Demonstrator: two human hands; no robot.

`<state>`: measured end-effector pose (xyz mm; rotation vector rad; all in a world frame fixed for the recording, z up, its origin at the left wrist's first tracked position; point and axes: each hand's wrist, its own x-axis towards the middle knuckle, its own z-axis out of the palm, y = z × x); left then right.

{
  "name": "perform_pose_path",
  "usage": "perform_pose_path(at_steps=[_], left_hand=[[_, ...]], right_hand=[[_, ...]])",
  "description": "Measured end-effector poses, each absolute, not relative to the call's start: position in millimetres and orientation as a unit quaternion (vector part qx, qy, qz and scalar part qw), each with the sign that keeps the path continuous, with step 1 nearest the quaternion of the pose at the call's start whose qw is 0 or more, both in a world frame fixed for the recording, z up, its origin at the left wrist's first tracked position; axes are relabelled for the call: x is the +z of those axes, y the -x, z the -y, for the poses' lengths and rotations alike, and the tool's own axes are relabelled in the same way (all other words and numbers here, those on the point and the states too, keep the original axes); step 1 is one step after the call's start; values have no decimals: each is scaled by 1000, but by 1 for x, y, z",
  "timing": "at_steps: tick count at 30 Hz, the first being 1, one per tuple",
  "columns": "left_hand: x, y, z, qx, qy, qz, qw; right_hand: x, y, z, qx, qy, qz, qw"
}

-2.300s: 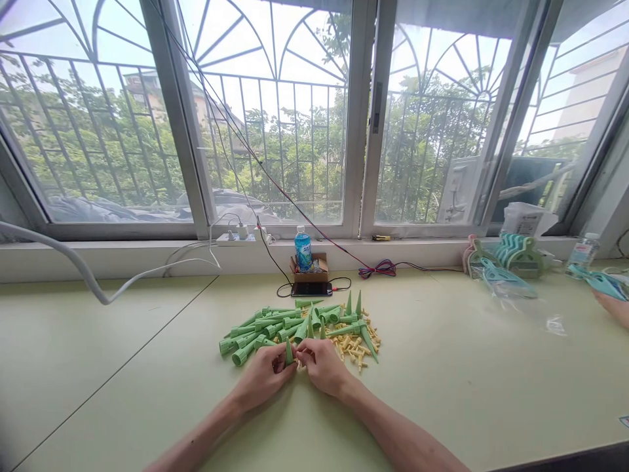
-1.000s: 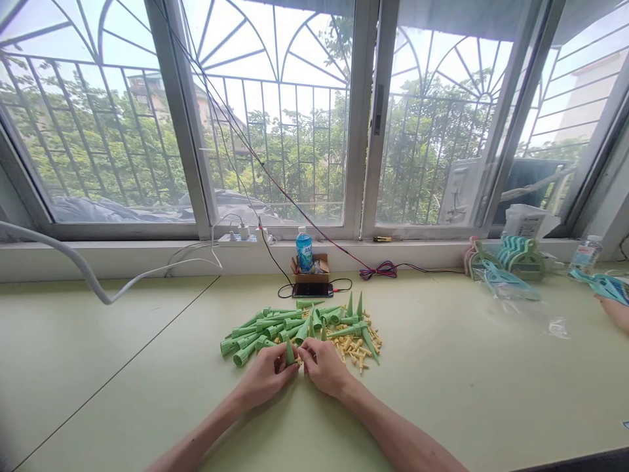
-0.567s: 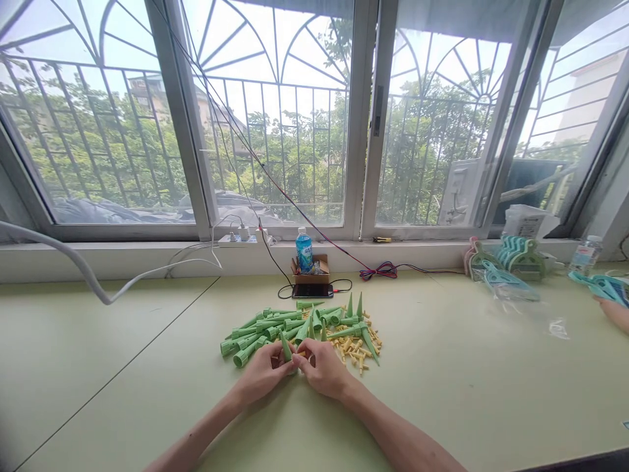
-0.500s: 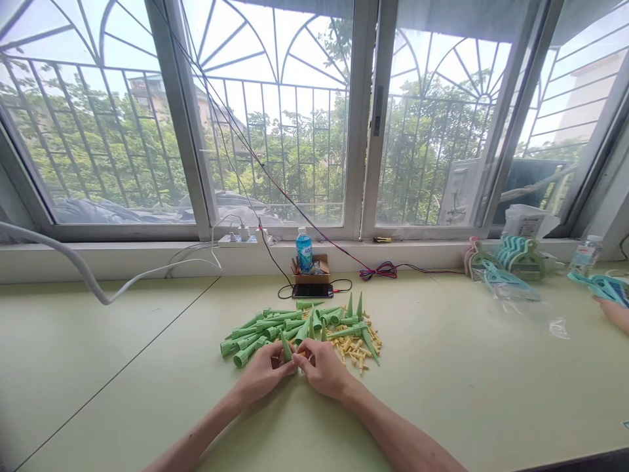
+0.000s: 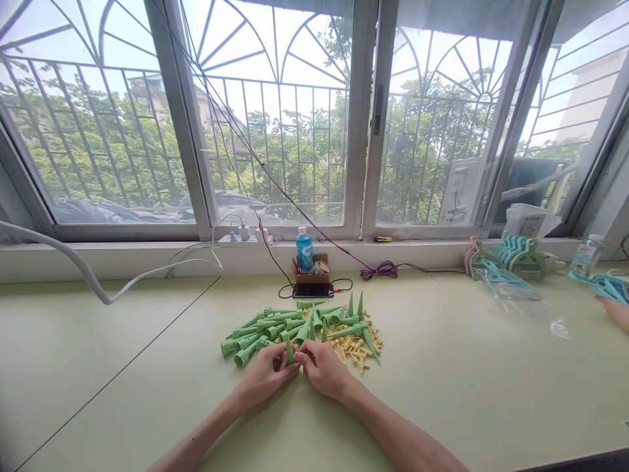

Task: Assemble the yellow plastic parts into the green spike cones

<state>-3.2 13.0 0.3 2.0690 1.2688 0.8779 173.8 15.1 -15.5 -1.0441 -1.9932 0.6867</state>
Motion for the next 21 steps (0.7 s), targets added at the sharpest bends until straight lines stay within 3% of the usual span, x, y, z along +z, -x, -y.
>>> perform_pose_path(at_steps=[21], left_hand=[[-6, 2, -12, 319, -803, -453, 217]], right_hand=[[-16, -174, -15, 275, 405, 784, 383]])
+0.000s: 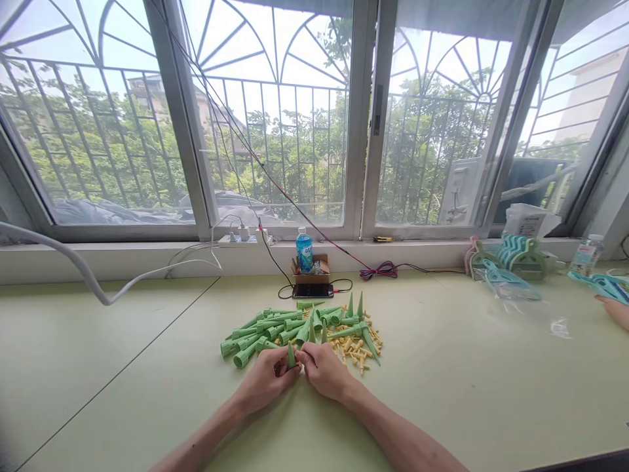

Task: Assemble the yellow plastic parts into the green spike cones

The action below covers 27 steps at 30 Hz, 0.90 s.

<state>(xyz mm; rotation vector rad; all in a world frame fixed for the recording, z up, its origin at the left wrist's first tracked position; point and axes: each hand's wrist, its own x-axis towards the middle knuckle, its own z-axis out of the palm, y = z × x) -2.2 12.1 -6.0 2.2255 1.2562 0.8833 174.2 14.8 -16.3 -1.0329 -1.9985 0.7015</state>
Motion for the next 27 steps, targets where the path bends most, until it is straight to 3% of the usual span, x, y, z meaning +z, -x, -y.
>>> perform_pose_path(at_steps=[18, 27], left_hand=[[-4, 5, -17, 323, -779, -466, 270], [0, 3, -11, 307, -794, -466, 242]], right_hand=[[-19, -173, -20, 232, 418, 783, 399], [-20, -173, -19, 229, 420, 784, 396]])
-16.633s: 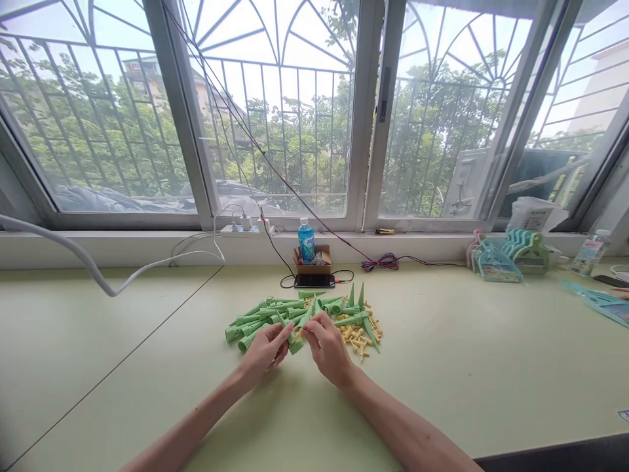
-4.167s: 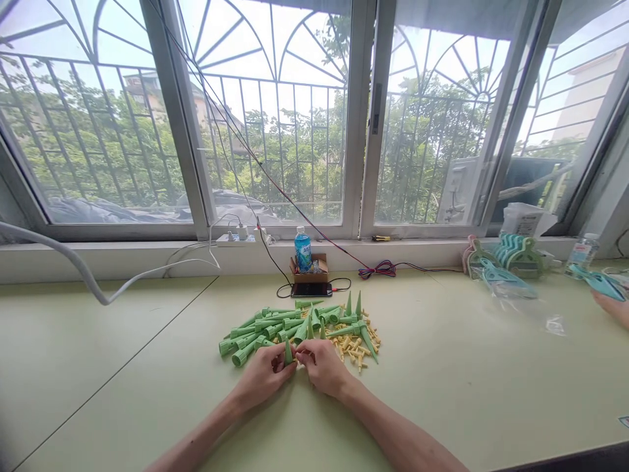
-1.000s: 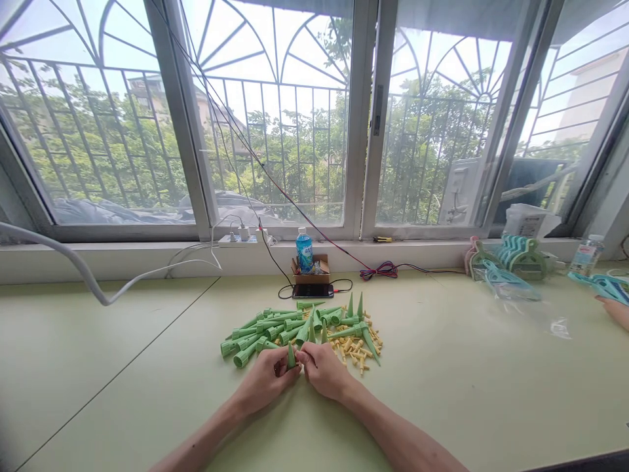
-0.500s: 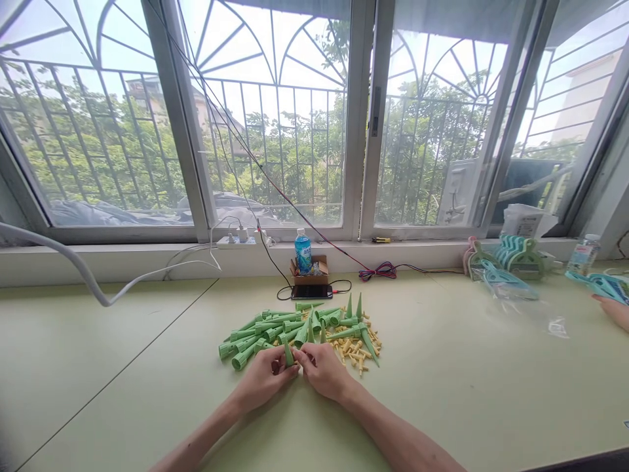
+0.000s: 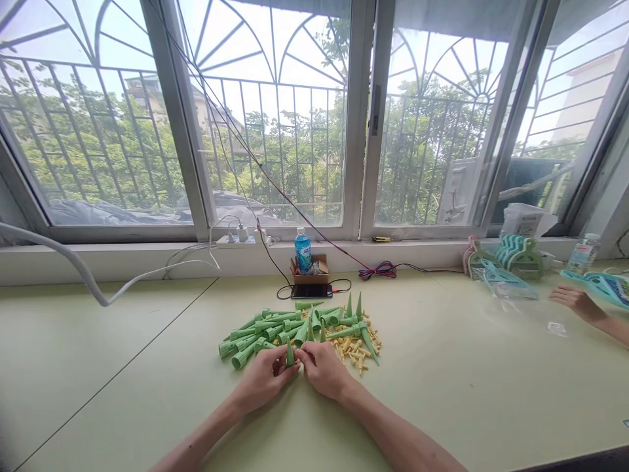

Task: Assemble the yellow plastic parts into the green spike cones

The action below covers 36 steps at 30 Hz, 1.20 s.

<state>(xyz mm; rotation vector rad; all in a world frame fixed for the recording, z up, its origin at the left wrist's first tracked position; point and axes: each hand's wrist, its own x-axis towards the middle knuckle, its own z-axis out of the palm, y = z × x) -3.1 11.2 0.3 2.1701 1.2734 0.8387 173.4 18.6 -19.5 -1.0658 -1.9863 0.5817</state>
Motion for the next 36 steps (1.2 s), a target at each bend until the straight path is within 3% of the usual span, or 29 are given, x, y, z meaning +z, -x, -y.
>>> perform_pose_path(at_steps=[36], left_hand=[[-5, 6, -15, 291, -805, -450, 255]], right_hand=[[-15, -174, -15, 277, 424, 765, 398]])
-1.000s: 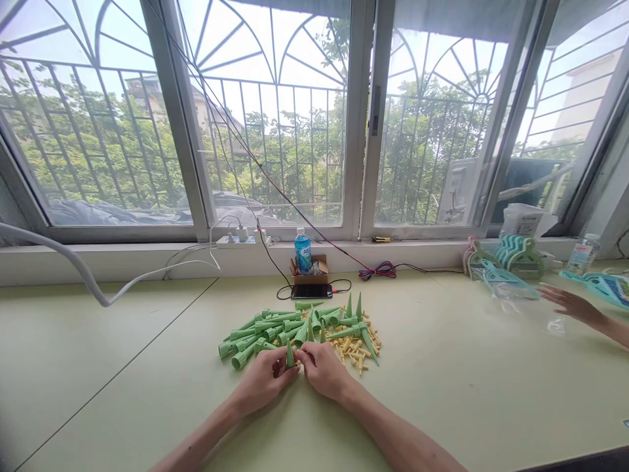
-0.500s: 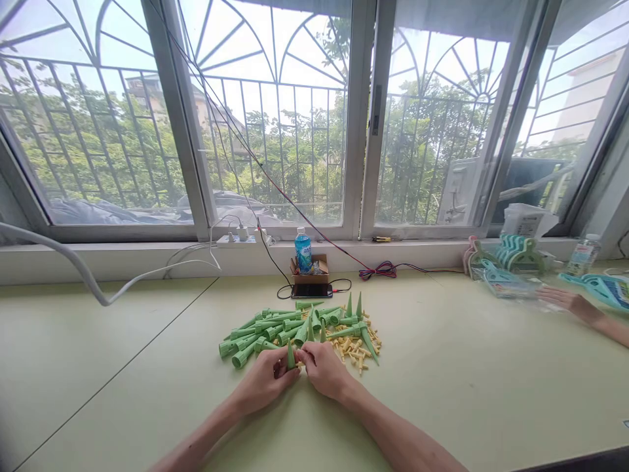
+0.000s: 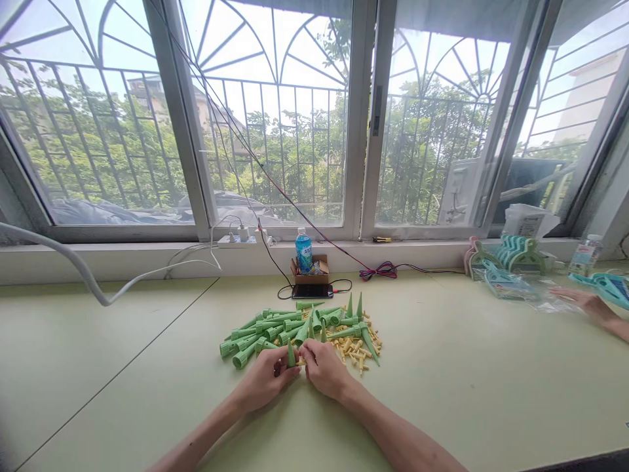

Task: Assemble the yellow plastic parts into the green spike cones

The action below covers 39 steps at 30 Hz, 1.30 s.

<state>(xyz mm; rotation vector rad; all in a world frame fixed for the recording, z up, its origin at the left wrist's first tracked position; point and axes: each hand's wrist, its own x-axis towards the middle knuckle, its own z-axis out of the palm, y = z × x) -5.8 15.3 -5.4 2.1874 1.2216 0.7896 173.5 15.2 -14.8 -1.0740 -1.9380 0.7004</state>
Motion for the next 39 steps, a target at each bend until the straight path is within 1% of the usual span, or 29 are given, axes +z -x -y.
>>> perform_pose_path(at_steps=[12, 16, 21, 27, 33, 39], left_hand=[[-2, 5, -12, 288, -810, -447, 249], [-2, 5, -12, 283, -814, -446, 241], [-2, 5, -14, 281, -807, -453, 254], [-3, 7, -16, 300, -792, -461, 264], [-7, 9, -21, 329, -775, -459, 285], [-10, 10, -24, 327, -772, -467, 281]], right_hand=[[-13, -173, -15, 267, 435, 762, 399], [-12, -172, -15, 283, 437, 757, 395], [-14, -172, -15, 290, 436, 754, 396], [-13, -172, -14, 254, 431, 770, 396], [-12, -174, -13, 254, 434, 770, 392], [-11, -175, -11, 255, 427, 774, 391]])
